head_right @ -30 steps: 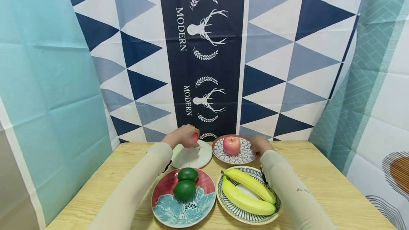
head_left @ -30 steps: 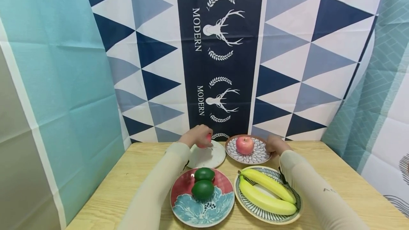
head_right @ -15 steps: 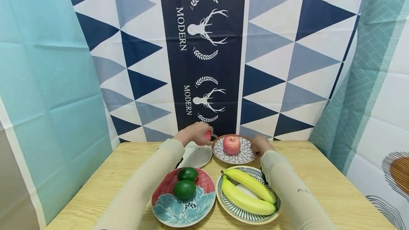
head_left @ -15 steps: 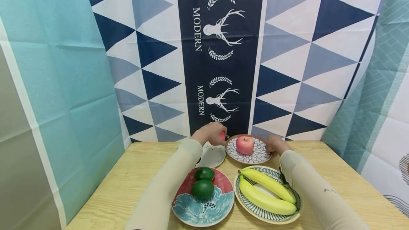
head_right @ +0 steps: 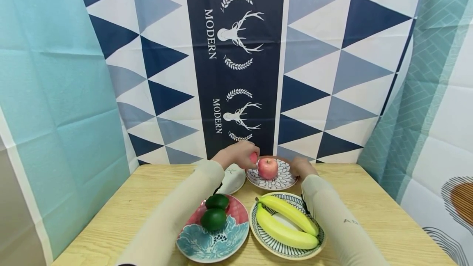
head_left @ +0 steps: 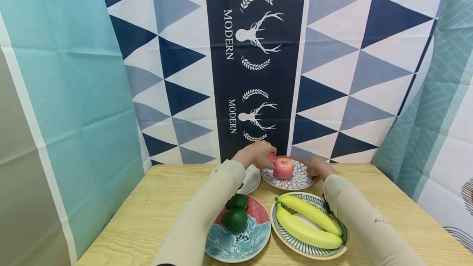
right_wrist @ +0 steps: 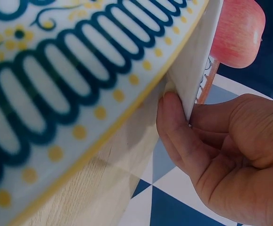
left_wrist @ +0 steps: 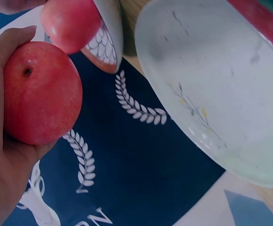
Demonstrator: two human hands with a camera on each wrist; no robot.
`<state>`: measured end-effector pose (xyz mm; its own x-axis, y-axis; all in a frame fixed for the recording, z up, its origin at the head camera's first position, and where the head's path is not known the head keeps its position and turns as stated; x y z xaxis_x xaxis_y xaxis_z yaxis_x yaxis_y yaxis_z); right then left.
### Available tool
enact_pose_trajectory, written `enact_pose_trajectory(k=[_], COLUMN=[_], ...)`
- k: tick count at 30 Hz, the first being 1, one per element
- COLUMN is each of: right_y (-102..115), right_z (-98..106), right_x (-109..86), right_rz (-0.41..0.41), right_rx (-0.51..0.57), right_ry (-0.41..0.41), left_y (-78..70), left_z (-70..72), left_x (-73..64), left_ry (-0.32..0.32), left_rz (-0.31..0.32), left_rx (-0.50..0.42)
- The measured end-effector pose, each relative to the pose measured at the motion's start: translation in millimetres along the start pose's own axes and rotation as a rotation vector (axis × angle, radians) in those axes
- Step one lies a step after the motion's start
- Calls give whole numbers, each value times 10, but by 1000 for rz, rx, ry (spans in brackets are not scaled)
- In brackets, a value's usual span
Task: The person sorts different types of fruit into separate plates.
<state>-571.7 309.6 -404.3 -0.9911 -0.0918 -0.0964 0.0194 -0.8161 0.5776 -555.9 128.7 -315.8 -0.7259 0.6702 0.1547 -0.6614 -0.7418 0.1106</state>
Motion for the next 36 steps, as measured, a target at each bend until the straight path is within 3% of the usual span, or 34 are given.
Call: enact_pose_trajectory(k=[8, 16, 26, 36], right_y=[25, 33, 14, 3], right_z=[-24, -16, -41, -42], right_x=[-14, 3, 6, -9], right_rz=[21, 7, 13, 17], right_rx=[-34, 21, 37, 39], right_ry=[-1, -5, 10, 10], left_y=[-242, -435, -533, -565], left_z=[-57, -80, -273, -270], left_x=[55, 156, 264, 241], left_ry=[4, -15, 21, 12], left_rz=[-28, -54, -46, -52], left_rx=[-8, -35, -71, -39])
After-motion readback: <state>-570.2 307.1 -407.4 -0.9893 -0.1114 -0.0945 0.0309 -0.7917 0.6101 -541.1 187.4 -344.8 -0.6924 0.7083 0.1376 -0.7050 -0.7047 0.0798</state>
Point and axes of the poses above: each hand's wrist, its own x-axis towards the middle knuckle, its own z-axis out of the back of the hand, y = z × x, the point moved 10 cm from there along x, towards the middle knuckle, and after that the axes turned 11 degrees about z, right-handed, at the moved point
